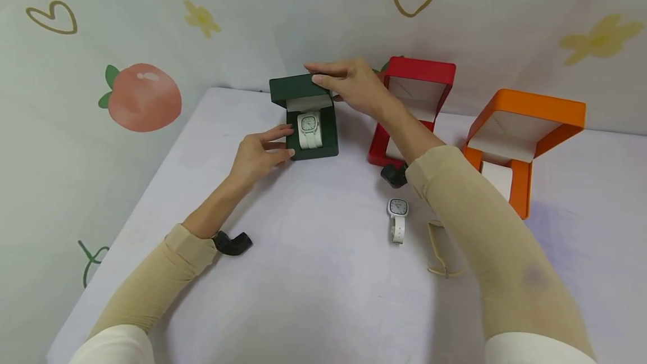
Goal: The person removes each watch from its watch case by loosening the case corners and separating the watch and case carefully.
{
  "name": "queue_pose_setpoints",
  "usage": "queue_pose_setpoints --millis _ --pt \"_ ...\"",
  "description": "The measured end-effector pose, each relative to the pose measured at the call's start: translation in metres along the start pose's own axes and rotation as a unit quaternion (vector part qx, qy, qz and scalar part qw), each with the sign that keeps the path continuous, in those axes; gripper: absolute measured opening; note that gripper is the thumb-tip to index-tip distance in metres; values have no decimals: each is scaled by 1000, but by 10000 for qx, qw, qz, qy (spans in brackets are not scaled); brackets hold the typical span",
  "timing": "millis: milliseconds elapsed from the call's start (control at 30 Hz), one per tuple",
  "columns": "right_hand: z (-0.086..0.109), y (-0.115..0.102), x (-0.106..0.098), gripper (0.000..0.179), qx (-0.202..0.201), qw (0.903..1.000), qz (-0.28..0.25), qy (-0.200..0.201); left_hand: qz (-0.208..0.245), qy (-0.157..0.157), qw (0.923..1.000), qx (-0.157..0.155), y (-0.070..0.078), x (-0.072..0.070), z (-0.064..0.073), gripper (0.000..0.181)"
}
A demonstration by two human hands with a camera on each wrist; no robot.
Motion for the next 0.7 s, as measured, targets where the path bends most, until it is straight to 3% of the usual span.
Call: queue_pose_setpoints --millis 100,333,500,700 --pt "0 -1 0 44 7 9999 103 90 -30 -43 10000 8 0 0 -1 45" --pt "0 -2 -4 59 -120 9975 692 -125 -154 -114 9998 68 3 2 0 45" --pt "-3 -2 -5 57 -115 9989 362 -268 -220 -118 9996 110 5 3 0 45" --pt "-5 -1 -6 56 42 9991 326 -271 -303 -186 9992 157 9 2 -1 44"
Point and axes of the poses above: each hand's wrist, its own z-axis away from the middle knuckle, its own x-axis out of the palm, y = z × x, the point moved 7 cm from there along -z, towards the middle knuckle, and after that the axes turned 10 degrees about -x, right-handed, at the moved point
